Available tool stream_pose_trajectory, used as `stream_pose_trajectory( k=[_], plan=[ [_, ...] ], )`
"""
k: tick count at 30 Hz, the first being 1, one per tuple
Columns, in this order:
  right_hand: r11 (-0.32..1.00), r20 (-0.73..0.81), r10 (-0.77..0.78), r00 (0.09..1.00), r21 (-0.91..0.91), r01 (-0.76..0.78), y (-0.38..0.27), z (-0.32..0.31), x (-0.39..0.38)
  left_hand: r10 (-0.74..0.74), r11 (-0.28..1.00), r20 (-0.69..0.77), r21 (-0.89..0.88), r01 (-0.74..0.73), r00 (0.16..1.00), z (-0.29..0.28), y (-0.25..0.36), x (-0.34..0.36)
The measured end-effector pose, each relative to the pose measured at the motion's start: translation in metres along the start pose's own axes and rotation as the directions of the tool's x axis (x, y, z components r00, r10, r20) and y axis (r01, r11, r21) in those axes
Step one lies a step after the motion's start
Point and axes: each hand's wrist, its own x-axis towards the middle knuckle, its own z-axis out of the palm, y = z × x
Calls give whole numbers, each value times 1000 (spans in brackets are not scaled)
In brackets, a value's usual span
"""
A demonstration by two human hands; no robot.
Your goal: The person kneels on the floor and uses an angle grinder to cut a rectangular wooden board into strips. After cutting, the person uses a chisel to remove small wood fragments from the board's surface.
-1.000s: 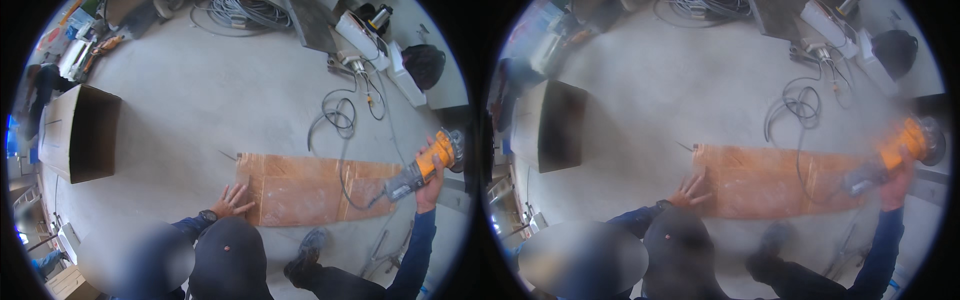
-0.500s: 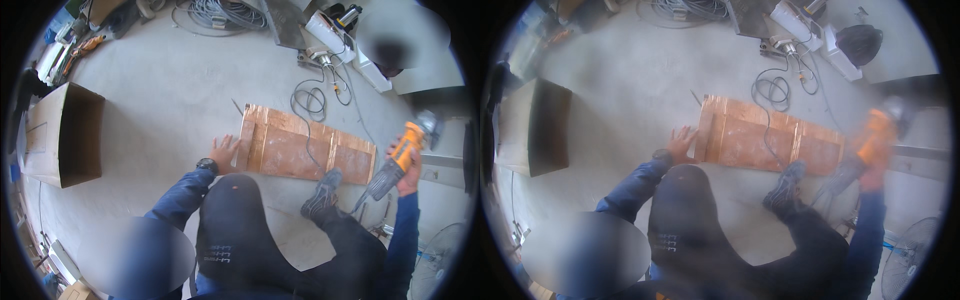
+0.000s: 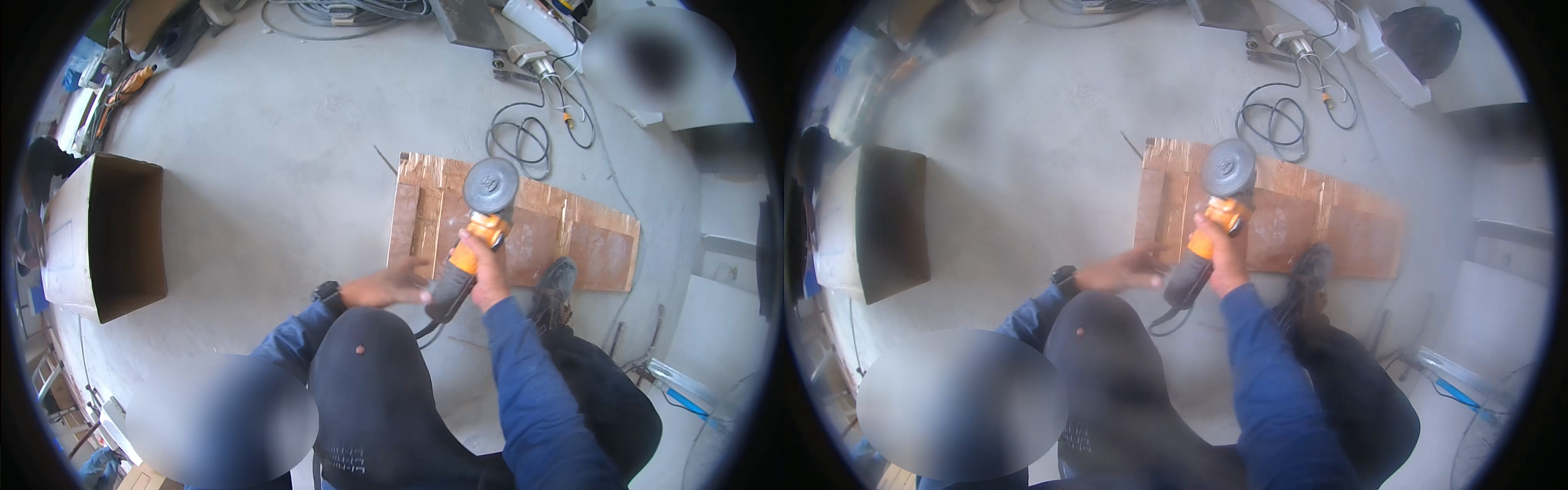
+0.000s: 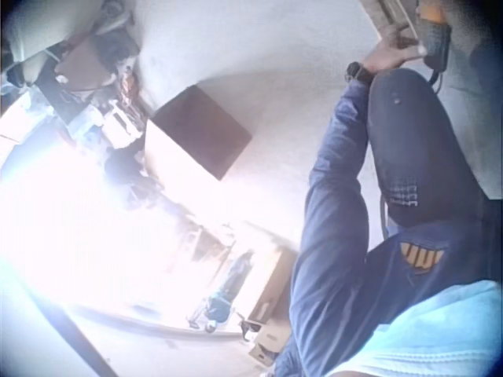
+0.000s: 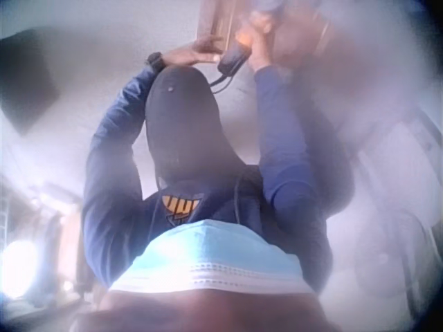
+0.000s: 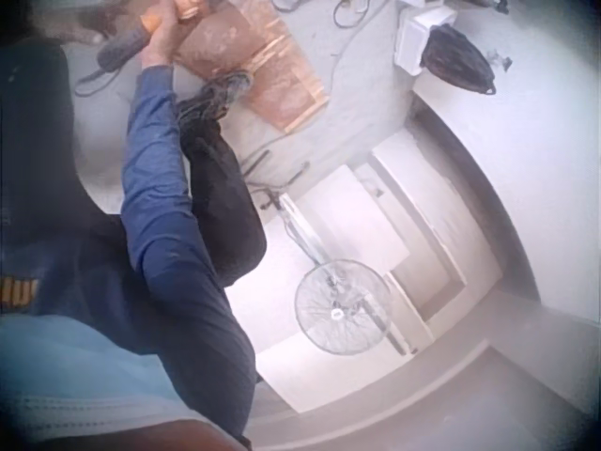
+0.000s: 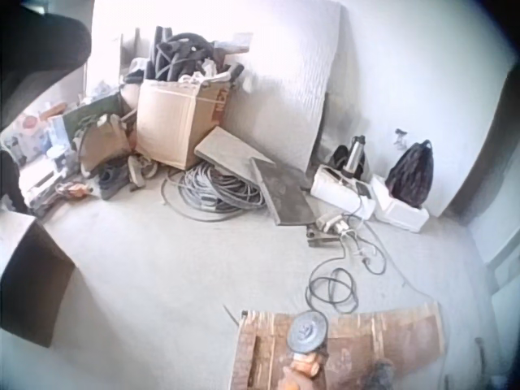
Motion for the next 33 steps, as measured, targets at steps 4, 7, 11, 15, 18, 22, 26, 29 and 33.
stream_pose_trajectory(
  k=[4,7,11,15,18,22,26,29,33],
  plan=[
    [977,-188,-174,967,91,193,36,22,18,8,996,-36,90,-5,999,24,6,35],
    [935,-188,-3,982,347,69,34,25,27,34,987,-111,160,-16,993,23,10,48],
    [895,124,-64,990,445,2,16,11,28,-32,999,-132,2,32,991,26,18,53],
    [943,96,22,995,330,-53,9,3,28,-18,990,-144,-140,-2,989,40,23,56],
    [964,62,26,998,263,-41,12,0,29,-17,984,-119,-180,-5,993,46,19,60],
    [991,-40,22,999,130,-17,16,1,37,3,979,-90,-201,-21,996,48,13,65],
    [996,-12,-9,1000,84,10,16,6,42,78,985,-128,-144,-96,989,48,15,63],
    [993,0,50,999,102,-50,16,8,38,21,990,-126,-135,-38,992,46,12,57],
    [975,71,-34,997,-218,49,17,7,25,-27,999,25,47,25,999,31,-3,47]
  ],
)
